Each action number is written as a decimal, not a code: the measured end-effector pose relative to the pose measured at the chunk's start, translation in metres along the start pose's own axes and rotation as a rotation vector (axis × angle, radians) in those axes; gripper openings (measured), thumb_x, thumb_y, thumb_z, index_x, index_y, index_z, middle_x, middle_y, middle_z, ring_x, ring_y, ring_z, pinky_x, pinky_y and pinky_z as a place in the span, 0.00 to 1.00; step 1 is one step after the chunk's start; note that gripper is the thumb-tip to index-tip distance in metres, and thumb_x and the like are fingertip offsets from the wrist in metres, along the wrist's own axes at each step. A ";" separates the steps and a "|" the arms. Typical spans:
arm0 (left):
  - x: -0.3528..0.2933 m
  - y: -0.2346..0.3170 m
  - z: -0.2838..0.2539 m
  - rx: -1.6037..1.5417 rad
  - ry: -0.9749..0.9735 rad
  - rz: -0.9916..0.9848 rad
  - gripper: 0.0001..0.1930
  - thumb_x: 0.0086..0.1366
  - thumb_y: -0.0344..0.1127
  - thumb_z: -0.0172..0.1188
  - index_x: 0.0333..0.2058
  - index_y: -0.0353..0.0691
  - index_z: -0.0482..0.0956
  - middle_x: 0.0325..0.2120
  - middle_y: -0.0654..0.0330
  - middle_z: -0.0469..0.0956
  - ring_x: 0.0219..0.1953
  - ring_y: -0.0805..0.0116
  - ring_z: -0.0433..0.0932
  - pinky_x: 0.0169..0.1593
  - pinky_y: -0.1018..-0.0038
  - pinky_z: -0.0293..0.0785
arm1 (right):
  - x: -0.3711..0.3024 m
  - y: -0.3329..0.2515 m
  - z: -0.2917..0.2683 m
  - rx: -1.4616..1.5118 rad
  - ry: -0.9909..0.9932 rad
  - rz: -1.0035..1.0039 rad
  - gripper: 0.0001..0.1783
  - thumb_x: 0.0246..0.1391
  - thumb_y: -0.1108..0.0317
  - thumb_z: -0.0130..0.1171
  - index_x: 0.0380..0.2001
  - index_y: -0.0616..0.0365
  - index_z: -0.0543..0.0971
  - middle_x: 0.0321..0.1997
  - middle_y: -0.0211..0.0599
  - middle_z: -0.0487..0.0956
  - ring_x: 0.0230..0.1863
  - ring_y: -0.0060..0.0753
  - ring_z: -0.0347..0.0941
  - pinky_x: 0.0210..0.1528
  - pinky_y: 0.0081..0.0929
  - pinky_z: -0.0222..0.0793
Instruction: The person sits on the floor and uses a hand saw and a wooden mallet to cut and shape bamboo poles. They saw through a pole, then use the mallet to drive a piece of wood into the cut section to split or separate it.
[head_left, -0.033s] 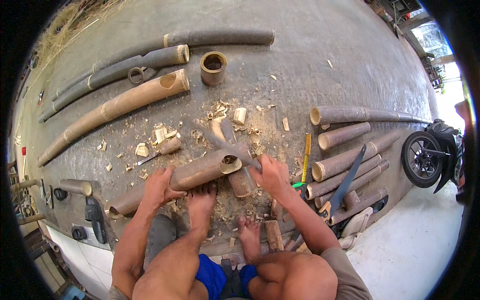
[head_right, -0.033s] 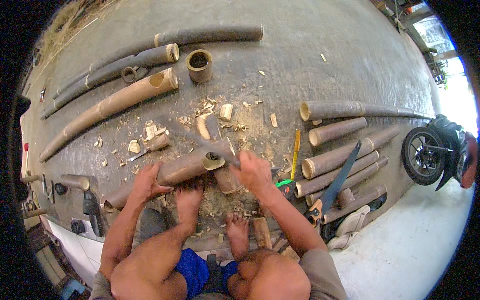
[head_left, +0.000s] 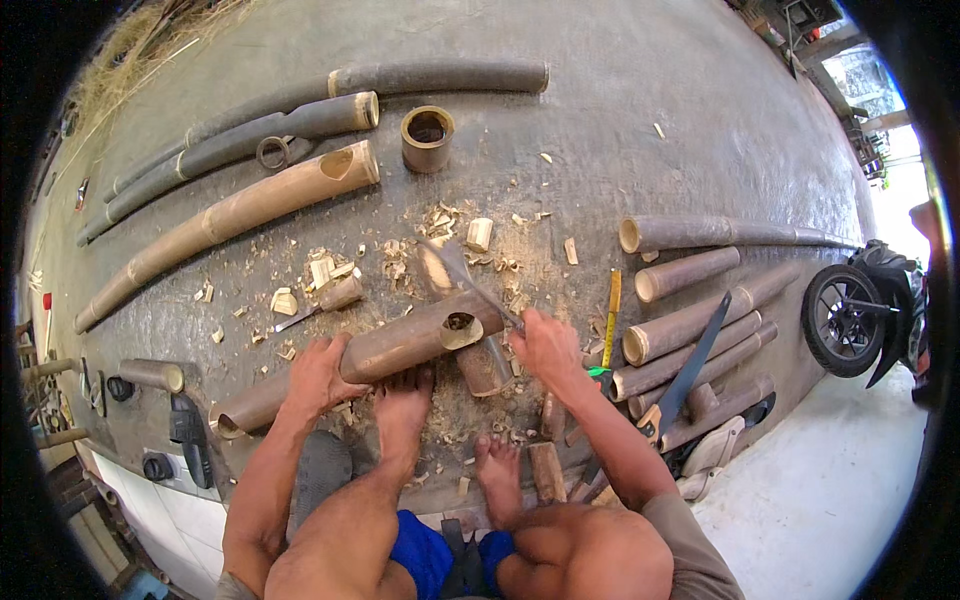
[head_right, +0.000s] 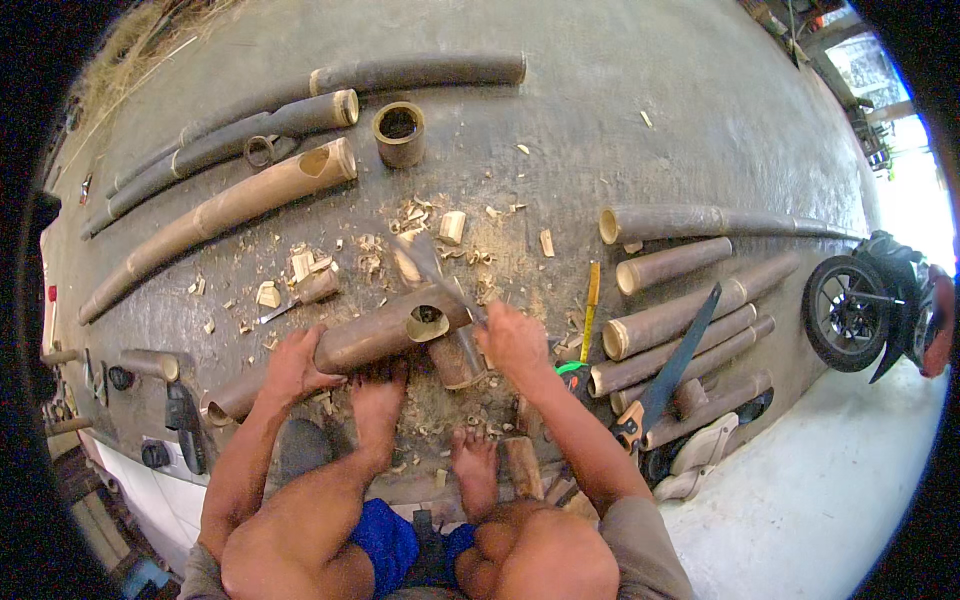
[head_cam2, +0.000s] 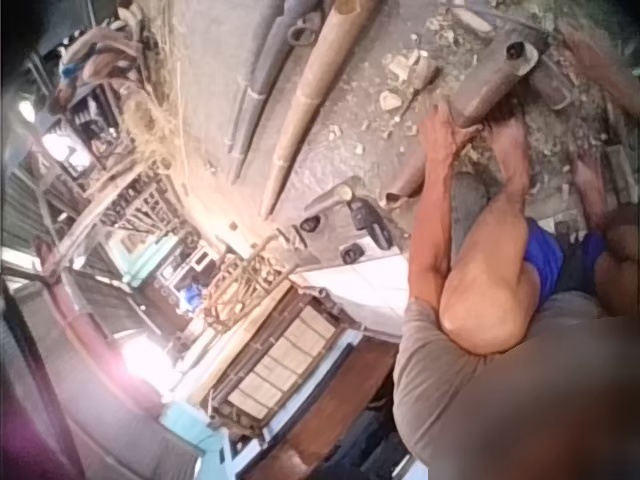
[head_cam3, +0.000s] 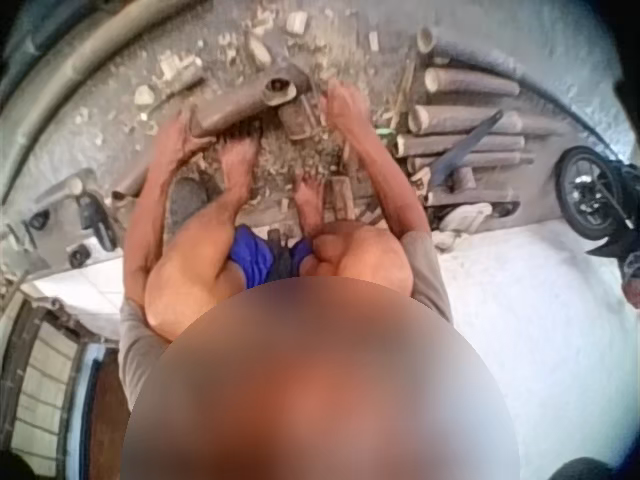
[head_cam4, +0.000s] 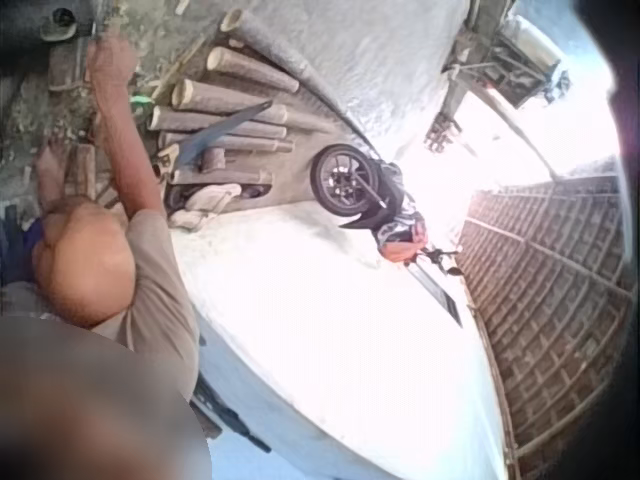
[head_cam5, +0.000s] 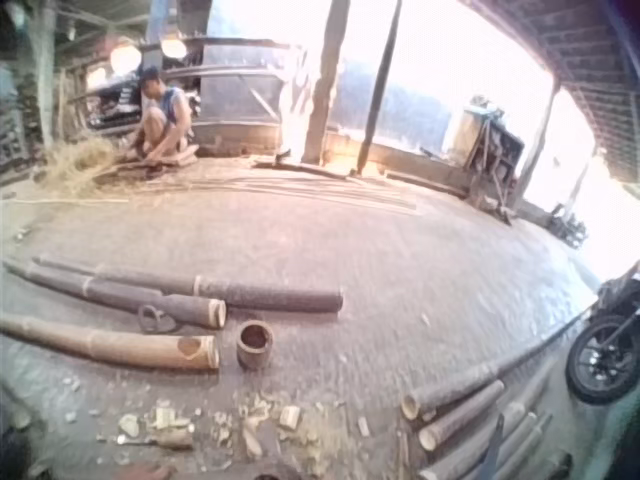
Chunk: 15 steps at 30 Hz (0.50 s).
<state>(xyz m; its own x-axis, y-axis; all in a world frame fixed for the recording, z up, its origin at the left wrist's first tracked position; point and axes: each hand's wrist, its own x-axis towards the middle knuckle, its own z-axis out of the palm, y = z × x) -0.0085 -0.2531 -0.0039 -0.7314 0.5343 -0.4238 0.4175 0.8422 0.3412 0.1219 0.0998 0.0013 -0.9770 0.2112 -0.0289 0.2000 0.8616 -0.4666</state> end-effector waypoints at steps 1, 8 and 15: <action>0.001 0.000 -0.001 0.010 -0.017 -0.002 0.46 0.39 0.55 0.81 0.57 0.46 0.73 0.46 0.51 0.78 0.53 0.47 0.76 0.53 0.53 0.73 | 0.000 -0.001 -0.001 -0.043 -0.076 0.067 0.16 0.51 0.58 0.69 0.33 0.57 0.75 0.29 0.46 0.79 0.29 0.56 0.80 0.31 0.48 0.76; 0.001 -0.001 0.001 -0.019 -0.019 -0.002 0.47 0.38 0.54 0.82 0.58 0.47 0.73 0.46 0.51 0.79 0.53 0.47 0.76 0.55 0.53 0.73 | 0.000 0.004 -0.004 0.132 -0.011 -0.113 0.18 0.51 0.54 0.67 0.34 0.57 0.76 0.31 0.46 0.82 0.32 0.57 0.81 0.34 0.51 0.76; -0.003 -0.001 0.005 0.019 -0.010 -0.006 0.47 0.37 0.54 0.82 0.58 0.46 0.73 0.46 0.52 0.79 0.53 0.48 0.76 0.55 0.52 0.72 | 0.000 0.007 -0.009 -0.002 -0.069 0.060 0.18 0.51 0.56 0.69 0.34 0.58 0.76 0.29 0.47 0.81 0.31 0.56 0.81 0.31 0.48 0.76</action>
<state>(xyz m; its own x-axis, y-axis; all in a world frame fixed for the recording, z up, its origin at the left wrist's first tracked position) -0.0039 -0.2551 -0.0074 -0.7289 0.5294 -0.4341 0.4229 0.8468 0.3226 0.1240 0.1097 0.0058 -0.9661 0.2301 -0.1174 0.2582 0.8491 -0.4608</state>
